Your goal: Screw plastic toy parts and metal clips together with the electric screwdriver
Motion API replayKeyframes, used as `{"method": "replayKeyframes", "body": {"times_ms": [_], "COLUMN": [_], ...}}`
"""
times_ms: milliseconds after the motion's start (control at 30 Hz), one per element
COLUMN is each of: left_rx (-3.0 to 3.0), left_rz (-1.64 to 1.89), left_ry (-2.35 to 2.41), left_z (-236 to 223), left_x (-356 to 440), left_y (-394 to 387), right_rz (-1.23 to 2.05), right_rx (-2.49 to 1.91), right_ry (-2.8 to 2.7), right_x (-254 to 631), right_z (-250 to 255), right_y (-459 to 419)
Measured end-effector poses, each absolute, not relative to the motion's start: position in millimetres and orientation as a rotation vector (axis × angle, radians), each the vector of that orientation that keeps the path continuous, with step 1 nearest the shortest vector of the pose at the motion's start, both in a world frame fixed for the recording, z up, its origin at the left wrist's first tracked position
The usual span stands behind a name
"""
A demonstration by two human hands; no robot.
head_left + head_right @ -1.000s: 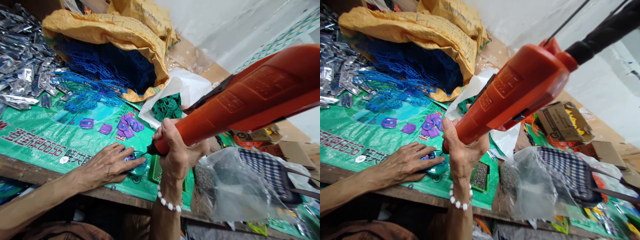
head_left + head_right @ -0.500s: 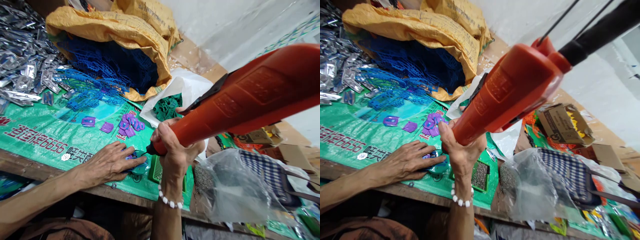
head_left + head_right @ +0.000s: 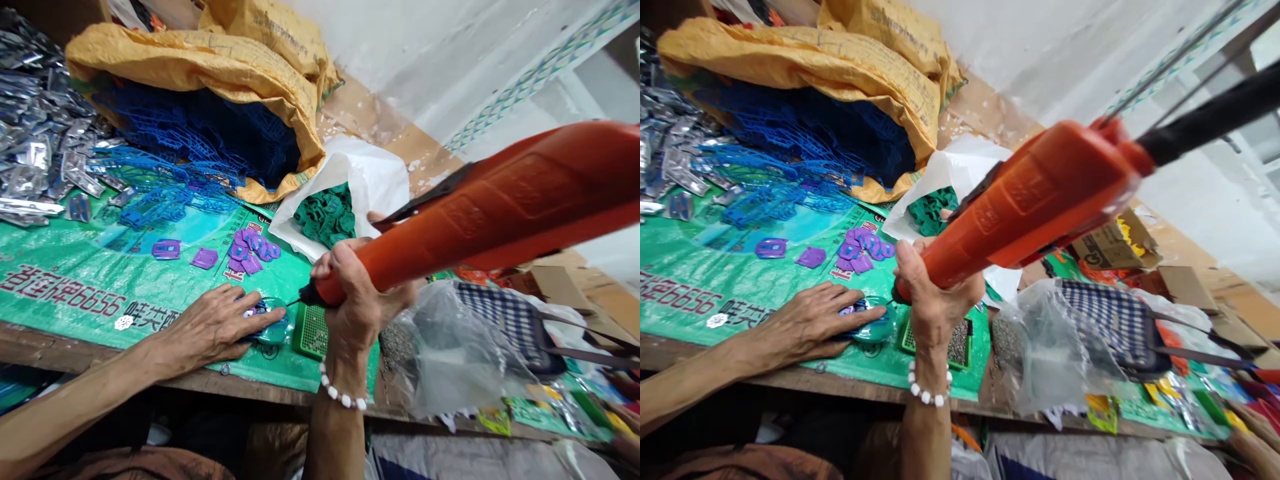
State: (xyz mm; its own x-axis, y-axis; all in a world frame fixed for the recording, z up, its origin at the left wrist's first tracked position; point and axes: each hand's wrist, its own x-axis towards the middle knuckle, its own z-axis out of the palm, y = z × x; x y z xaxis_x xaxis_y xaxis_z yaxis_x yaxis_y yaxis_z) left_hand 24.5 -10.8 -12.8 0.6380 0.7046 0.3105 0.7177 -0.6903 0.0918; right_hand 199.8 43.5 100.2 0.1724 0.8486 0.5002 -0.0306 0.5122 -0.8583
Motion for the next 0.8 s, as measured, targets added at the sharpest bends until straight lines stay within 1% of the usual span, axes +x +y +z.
{"method": "replayKeyframes", "body": {"times_ms": [100, 200, 433, 800], "left_rx": [-2.778, -2.746, -2.715, -2.748], "left_rz": [-0.530, -0.566, -0.526, -0.528], "left_ry": [-1.194, -1.169, -1.213, -1.268], "left_z": [-11, -11, -15, -20], "left_x": [23, 23, 21, 13], "left_y": [-11, -11, -9, -10], "right_rz": [0.603, 0.541, 0.531, 0.535], "right_rx": [-0.925, -0.976, -1.065, -1.081], "right_ry": [-1.223, -1.211, -1.201, -1.233], "right_x": [219, 236, 248, 246], "right_z": [103, 97, 75, 79], "right_y": [38, 33, 15, 21]}}
